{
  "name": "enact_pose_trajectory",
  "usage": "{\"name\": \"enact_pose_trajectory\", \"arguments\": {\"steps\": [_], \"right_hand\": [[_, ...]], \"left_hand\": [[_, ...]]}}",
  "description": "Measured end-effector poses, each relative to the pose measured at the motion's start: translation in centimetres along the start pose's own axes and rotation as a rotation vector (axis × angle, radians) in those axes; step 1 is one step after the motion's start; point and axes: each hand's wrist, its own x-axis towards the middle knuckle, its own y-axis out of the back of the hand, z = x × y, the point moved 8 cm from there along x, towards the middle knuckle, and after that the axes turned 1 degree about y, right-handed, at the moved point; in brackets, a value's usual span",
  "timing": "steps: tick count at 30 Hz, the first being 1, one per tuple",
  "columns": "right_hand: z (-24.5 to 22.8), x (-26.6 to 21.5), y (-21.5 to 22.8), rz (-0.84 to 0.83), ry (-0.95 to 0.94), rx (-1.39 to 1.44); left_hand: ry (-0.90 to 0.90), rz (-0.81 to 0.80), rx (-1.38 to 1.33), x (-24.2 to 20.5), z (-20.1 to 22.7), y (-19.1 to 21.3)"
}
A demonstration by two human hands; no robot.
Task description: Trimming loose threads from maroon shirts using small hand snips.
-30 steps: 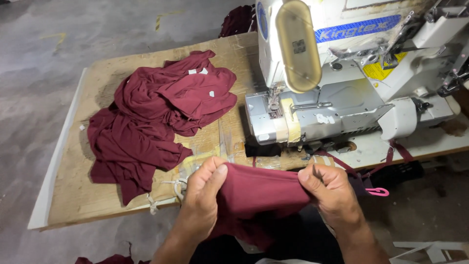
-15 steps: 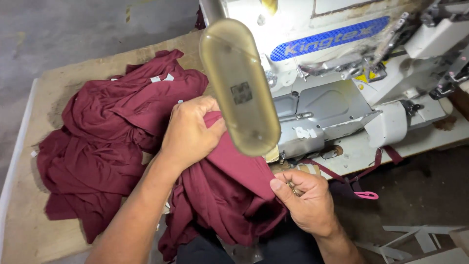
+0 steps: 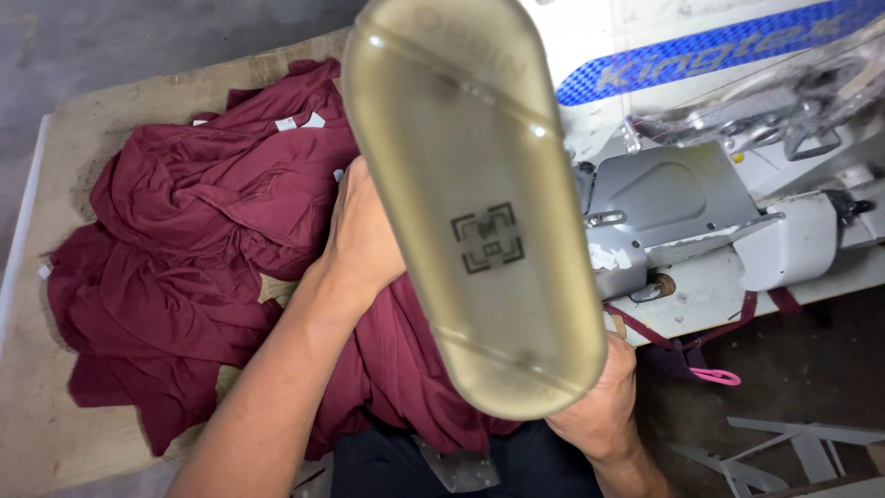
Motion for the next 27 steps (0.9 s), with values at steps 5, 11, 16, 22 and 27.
{"name": "enact_pose_trajectory", "arguments": {"steps": [5, 11, 16, 22, 27], "right_hand": [[-2.7, -3.2, -0.6, 0.044, -0.005, -0.031], [-2.3, -3.0, -1.4, 0.104, 0.002, -0.075], [-2.5, -1.0, -1.8, 0.159, 0.001, -0.111], [-2.6, 1.5, -1.0, 0.225, 0.034, -0.176], [-3.0, 1.1, -1.0, 0.173, -0.010, -0.245]], "left_hand": [[0.049, -0.009, -0.106, 1.2, -0.2, 0.0], [-0.135, 0.085, 0.065, 2.5, 3.3, 0.9], [-0.134, 0.062, 0.042, 2.7, 3.1, 0.5], [-0.137, 0.035, 0.025, 2.6, 2.9, 0.6], [-0.087, -0.018, 0.012, 2.5, 2.6, 0.2]]}}
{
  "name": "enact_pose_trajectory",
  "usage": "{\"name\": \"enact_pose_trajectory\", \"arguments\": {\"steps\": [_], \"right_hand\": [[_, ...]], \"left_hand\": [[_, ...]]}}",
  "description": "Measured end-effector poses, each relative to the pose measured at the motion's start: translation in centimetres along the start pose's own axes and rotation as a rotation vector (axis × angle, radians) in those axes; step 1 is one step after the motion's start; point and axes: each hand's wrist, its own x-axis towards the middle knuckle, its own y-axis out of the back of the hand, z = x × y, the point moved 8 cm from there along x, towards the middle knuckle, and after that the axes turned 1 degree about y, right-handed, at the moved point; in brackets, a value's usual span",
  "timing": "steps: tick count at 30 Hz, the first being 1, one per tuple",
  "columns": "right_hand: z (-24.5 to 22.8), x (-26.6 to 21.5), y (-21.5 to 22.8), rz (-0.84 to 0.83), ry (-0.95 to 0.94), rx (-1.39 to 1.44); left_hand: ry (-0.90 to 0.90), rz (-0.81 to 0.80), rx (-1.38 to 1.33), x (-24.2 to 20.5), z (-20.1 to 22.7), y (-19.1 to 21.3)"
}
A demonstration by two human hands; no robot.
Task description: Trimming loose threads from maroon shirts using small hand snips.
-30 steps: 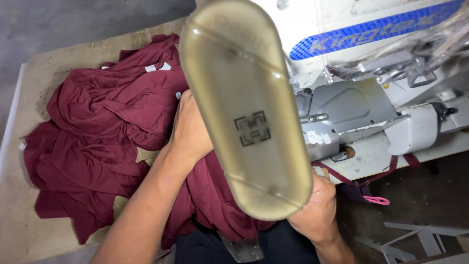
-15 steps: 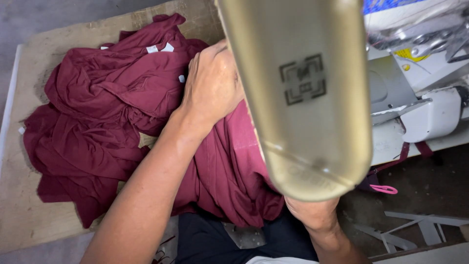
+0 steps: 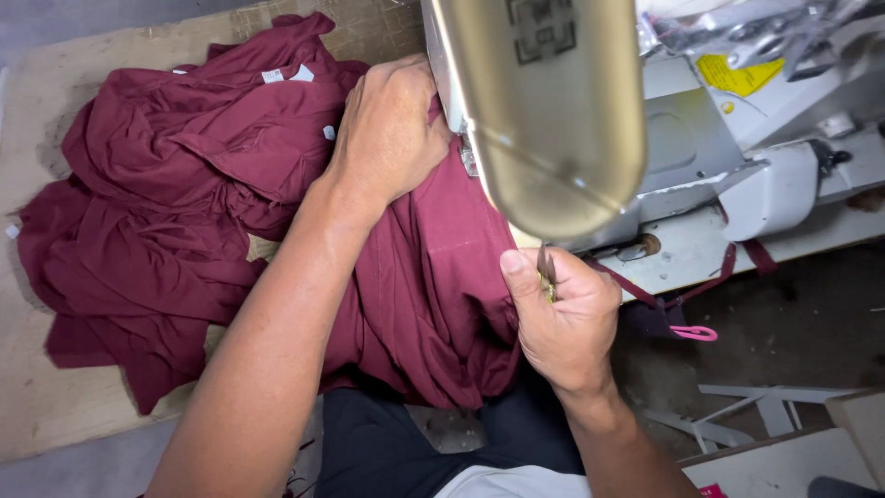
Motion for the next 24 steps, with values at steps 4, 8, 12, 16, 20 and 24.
{"name": "enact_pose_trajectory", "arguments": {"steps": [4, 8, 12, 16, 20, 24], "right_hand": [[0.0, -0.1, -0.2, -0.032, -0.057, 0.075], [-0.6, -0.2, 0.2, -0.053, -0.023, 0.052], [0.5, -0.4, 0.0, -0.050, -0.043, 0.107], [1.1, -0.5, 0.0, -0.068, -0.075, 0.123], [0.8, -0.3, -0.1, -0.076, -0.053, 0.157], [1.5, -0.7, 0.1, -0.010, -0.072, 0.098]], "left_hand": [[0.033, 0.008, -0.003, 0.0, -0.1, 0.3], [-0.079, 0.039, -0.044, -0.3, 1.8, 1.3], [-0.065, 0.079, 0.002, -1.5, 2.9, 2.3], [-0.180, 0.249, -0.070, -5.5, 7.8, 5.4], [-0.042, 0.236, -0.167, -8.9, 8.5, 4.6], [-0.036, 0.248, -0.112, -9.2, 7.9, 4.3]]}}
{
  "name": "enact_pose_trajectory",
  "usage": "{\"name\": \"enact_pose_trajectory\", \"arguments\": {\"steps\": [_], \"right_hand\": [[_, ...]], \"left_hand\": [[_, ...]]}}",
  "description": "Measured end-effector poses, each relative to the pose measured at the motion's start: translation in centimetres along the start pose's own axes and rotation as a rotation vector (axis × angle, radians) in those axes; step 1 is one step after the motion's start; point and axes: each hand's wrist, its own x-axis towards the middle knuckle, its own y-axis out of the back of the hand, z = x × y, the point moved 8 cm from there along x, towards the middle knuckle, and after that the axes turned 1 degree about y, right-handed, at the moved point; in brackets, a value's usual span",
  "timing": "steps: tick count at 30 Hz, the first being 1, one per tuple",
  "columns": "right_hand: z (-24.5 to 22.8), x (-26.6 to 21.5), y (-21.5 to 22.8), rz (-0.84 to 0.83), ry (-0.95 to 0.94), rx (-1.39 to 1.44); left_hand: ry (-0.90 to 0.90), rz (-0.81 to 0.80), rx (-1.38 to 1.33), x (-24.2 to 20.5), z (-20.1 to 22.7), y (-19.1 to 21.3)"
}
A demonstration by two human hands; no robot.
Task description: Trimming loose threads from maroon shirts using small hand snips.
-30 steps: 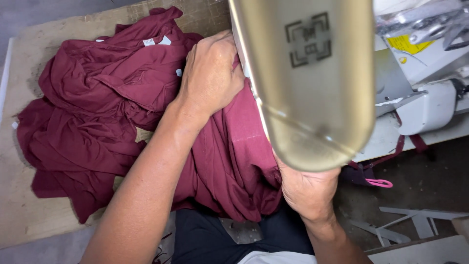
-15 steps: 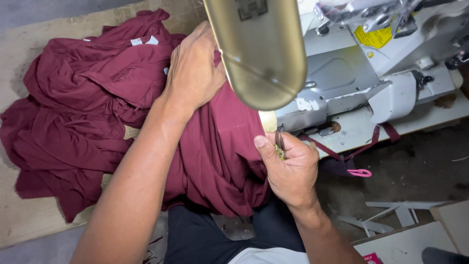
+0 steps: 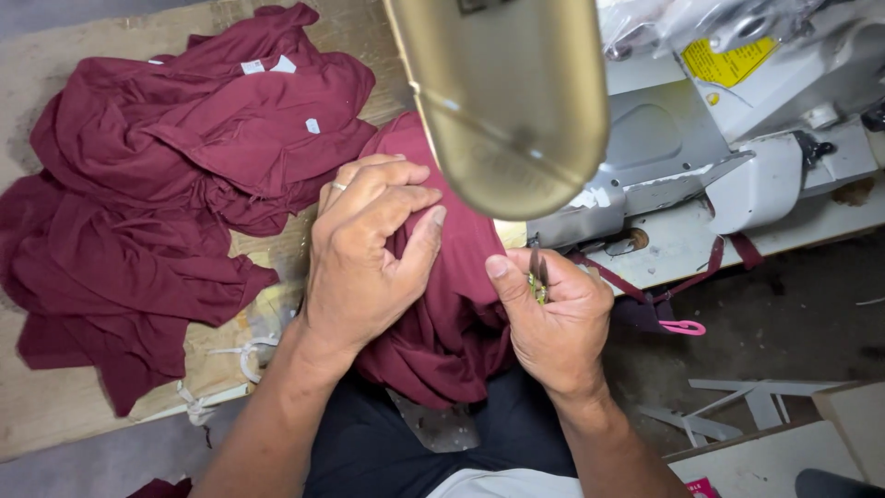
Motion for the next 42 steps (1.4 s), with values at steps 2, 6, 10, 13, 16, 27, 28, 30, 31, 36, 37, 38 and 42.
{"name": "enact_pose_trajectory", "arguments": {"steps": [2, 6, 10, 13, 16, 27, 28, 30, 31, 36, 37, 38, 42], "right_hand": [[0.0, 0.0, 0.5, 0.042, -0.006, -0.079], [0.0, 0.2, 0.4, 0.056, -0.002, -0.081], [0.1, 0.2, 0.2, 0.063, -0.018, -0.049], [0.0, 0.2, 0.3, 0.066, 0.003, -0.084], [0.2, 0.1, 0.3, 0.067, 0.009, -0.096], [3.5, -2.7, 0.6, -0.029, -0.024, 0.013], [3.9, -3.0, 0.3, -0.058, -0.041, 0.039], [4.4, -3.5, -0.2, -0.100, -0.058, 0.076], [4.2, -3.6, -0.3, -0.115, -0.012, 0.105], [5.6, -4.2, -0.1, -0.116, -0.054, 0.139], [5.5, -4.2, 0.0, -0.099, -0.051, 0.111], [5.4, -4.1, 0.2, -0.083, -0.047, 0.083], [5.9, -4.7, 0.2, -0.076, -0.056, 0.036]], "left_hand": [[-0.011, 0.009, -0.015, 0.2, -0.5, -0.2], [-0.028, 0.020, -0.057, 0.8, -1.3, -0.2], [-0.025, 0.014, -0.044, 1.2, -2.0, -0.2], [-0.022, 0.009, -0.034, 1.4, -2.3, -0.3], [-0.010, 0.001, -0.018, 1.7, -2.4, -0.3], [0.119, -0.021, -0.083, 2.4, -5.1, -0.3], [0.146, -0.021, -0.075, 2.4, -5.9, -0.4], [0.179, -0.018, -0.051, 2.7, -7.5, -0.6], [0.401, -0.162, -0.188, 2.3, -9.8, -2.1], [0.712, -0.453, -0.489, 1.0, -12.8, -5.4], [0.718, -0.469, -0.500, 1.3, -12.6, -5.3], [0.723, -0.484, -0.512, 1.5, -12.3, -5.2], [0.742, -0.477, -0.485, 2.0, -12.2, -4.3]]}}
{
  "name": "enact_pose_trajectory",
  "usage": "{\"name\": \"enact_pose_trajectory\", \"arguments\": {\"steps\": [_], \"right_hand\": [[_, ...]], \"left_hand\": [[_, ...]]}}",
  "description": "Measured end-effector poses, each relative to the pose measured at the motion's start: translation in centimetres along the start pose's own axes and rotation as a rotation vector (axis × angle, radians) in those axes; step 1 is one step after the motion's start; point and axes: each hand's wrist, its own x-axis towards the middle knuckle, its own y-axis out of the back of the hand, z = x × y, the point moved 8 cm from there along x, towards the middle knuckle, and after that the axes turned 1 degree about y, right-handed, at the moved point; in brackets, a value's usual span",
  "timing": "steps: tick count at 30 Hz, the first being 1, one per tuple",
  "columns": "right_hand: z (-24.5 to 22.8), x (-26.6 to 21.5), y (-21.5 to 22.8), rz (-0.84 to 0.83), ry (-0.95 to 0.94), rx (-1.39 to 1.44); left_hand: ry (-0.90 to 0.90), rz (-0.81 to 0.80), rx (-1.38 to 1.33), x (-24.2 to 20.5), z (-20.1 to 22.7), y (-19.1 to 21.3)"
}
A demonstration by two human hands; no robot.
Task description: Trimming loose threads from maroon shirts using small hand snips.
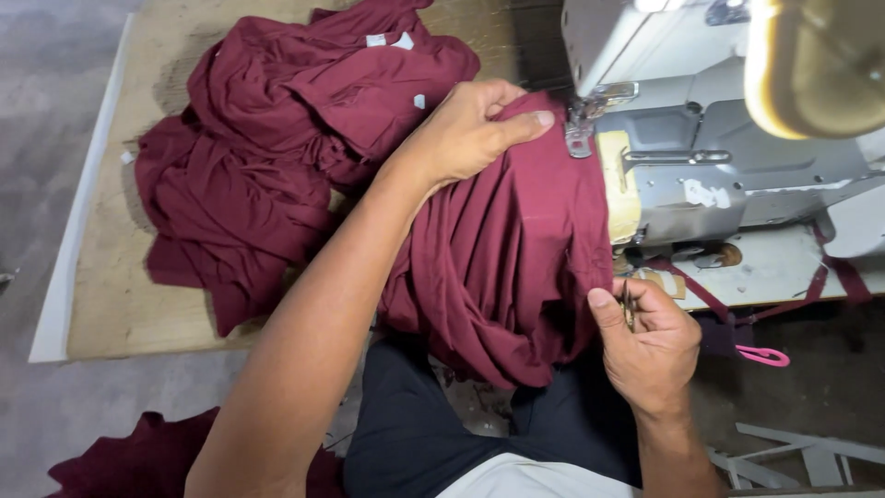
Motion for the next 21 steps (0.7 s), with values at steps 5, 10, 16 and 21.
{"name": "enact_pose_trajectory", "arguments": {"steps": [5, 10, 16, 21], "right_hand": [[0.5, -1.2, -1.3, -0.096, -0.081, -0.202], [7.2, -5.7, -3.1, -0.256, 0.109, -0.461], [16.3, -7.9, -1.4, -0.190, -0.257, -0.589], [12.8, -8.0, -1.2, -0.028, -0.223, -0.274]], "left_hand": [[0.159, 0.021, 0.215, -1.9, 1.1, 0.8], [-0.173, 0.225, 0.493, -4.3, 2.6, 4.9], [-0.351, 0.478, 0.592, -14.6, 4.3, 10.7], [-0.394, 0.494, 0.697, -23.4, 6.7, 13.1]]}}
